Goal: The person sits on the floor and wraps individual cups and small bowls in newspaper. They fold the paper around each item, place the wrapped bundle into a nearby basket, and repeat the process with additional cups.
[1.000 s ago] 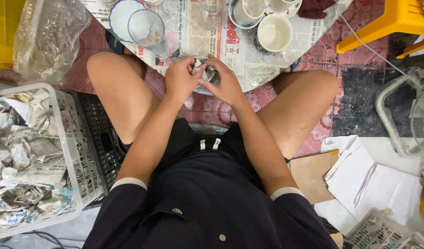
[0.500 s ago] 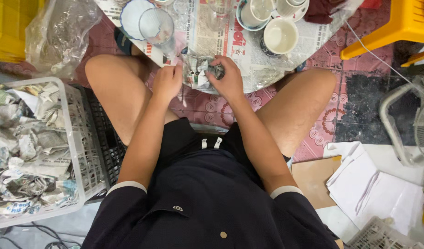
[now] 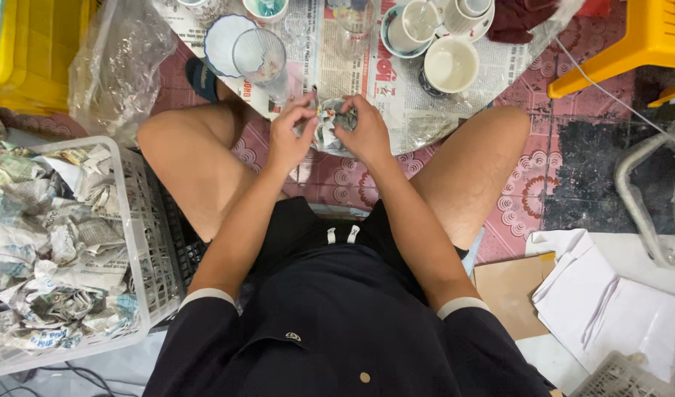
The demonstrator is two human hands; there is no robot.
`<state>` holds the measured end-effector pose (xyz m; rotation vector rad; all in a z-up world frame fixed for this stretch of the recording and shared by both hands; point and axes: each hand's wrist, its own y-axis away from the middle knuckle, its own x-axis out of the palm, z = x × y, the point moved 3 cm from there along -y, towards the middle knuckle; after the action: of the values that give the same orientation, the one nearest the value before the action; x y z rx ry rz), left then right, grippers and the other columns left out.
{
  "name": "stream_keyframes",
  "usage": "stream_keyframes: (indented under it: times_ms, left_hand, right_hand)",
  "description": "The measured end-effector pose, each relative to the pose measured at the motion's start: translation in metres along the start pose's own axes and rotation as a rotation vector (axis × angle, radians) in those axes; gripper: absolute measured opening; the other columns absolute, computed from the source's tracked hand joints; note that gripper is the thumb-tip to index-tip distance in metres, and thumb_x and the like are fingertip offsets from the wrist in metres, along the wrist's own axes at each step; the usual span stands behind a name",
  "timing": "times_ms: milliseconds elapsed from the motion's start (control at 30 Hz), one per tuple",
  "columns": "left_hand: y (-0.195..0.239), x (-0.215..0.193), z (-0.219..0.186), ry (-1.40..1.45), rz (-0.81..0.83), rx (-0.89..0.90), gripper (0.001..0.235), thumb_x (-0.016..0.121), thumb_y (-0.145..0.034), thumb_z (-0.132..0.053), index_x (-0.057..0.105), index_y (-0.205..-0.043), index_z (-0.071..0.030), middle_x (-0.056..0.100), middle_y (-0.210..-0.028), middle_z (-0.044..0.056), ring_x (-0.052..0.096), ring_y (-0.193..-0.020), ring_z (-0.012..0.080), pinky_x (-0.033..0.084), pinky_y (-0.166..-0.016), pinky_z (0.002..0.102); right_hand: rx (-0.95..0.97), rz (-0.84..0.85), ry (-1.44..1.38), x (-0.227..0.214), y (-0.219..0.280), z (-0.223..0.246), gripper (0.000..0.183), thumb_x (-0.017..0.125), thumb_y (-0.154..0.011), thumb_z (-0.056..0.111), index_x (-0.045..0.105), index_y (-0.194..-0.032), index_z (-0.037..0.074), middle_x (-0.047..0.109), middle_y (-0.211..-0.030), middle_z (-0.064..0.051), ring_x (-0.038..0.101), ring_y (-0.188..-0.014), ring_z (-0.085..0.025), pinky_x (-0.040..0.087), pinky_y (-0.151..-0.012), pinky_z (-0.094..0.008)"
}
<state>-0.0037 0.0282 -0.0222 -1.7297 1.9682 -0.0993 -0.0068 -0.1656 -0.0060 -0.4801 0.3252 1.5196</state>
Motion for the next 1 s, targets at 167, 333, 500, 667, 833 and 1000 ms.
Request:
stream_keyframes:
  times_ms: [167, 333, 500, 667, 833, 1000]
  left_hand:
    - [-0.004, 0.001, -0.013, -0.064, 0.081, -0.015, 0.016, 0.071, -0.091, 0.001, 0.065, -0.106, 0.0, 0.071, -0.131, 0.017, 0.071, -0.12, 0.0291, 0.056, -0.101, 0.037]
    - [-0.01, -0.003, -0.027, -0.192, 0.13, 0.083, 0.025, 0.067, -0.091, 0.002, 0.068, -0.116, 0.0, 0.071, -0.116, 0.017, 0.067, -0.113, 0.0366, 0.053, -0.098, 0.042]
    - [-0.038, -0.002, -0.049, -0.04, 0.195, -0.256, 0.017, 0.056, -0.101, -0.005, 0.066, -0.114, -0.004, 0.074, -0.109, 0.012, 0.074, -0.108, 0.0287, 0.055, -0.096, 0.039]
    - [-0.042, -0.016, -0.163, -0.163, 0.208, 0.052, 0.016, 0.072, -0.093, -0.014, 0.073, -0.105, -0.003, 0.074, -0.106, 0.018, 0.072, -0.095, 0.0357, 0.056, -0.083, 0.04]
    - [0.023, -0.059, -0.271, 0.103, 0.446, 0.171, 0.018, 0.072, -0.092, -0.014, 0.072, -0.106, -0.003, 0.073, -0.108, 0.018, 0.071, -0.097, 0.0354, 0.056, -0.085, 0.04]
    - [0.022, -0.089, -0.306, 0.12, 0.548, 0.273, 0.02, 0.073, -0.091, -0.013, 0.072, -0.108, -0.004, 0.073, -0.109, 0.017, 0.071, -0.099, 0.0351, 0.056, -0.086, 0.04]
  right_hand:
    - [-0.078, -0.014, 0.046, 0.006, 0.006, -0.005, 0.035, 0.078, -0.078, 0.007, 0.056, -0.105, 0.005, 0.067, -0.129, -0.019, 0.062, -0.12, -0.041, 0.048, -0.102, -0.044]
    - [-0.165, 0.004, 0.099, 0.016, 0.01, 0.0, 0.035, 0.073, -0.097, 0.013, 0.055, -0.127, 0.006, 0.055, -0.142, -0.019, 0.053, -0.13, -0.042, 0.045, -0.109, -0.048]
    - [-0.24, 0.115, 0.188, 0.011, 0.015, 0.007, 0.052, 0.072, -0.095, 0.029, 0.051, -0.136, 0.007, 0.045, -0.145, -0.021, 0.047, -0.13, -0.046, 0.045, -0.104, -0.05]
    - [-0.392, 0.083, 0.385, 0.012, 0.013, 0.014, 0.042, 0.073, -0.084, 0.026, 0.059, -0.122, 0.019, 0.052, -0.144, -0.011, 0.049, -0.133, -0.043, 0.047, -0.108, -0.047]
    - [-0.167, 0.051, 0.129, 0.017, 0.023, 0.003, 0.033, 0.072, -0.098, 0.024, 0.061, -0.129, 0.016, 0.05, -0.147, -0.019, 0.05, -0.133, -0.043, 0.046, -0.108, -0.047]
    - [-0.182, 0.04, 0.137, 0.012, 0.013, 0.014, 0.038, 0.071, -0.096, 0.025, 0.062, -0.131, 0.016, 0.05, -0.146, -0.018, 0.05, -0.133, -0.042, 0.045, -0.11, -0.047]
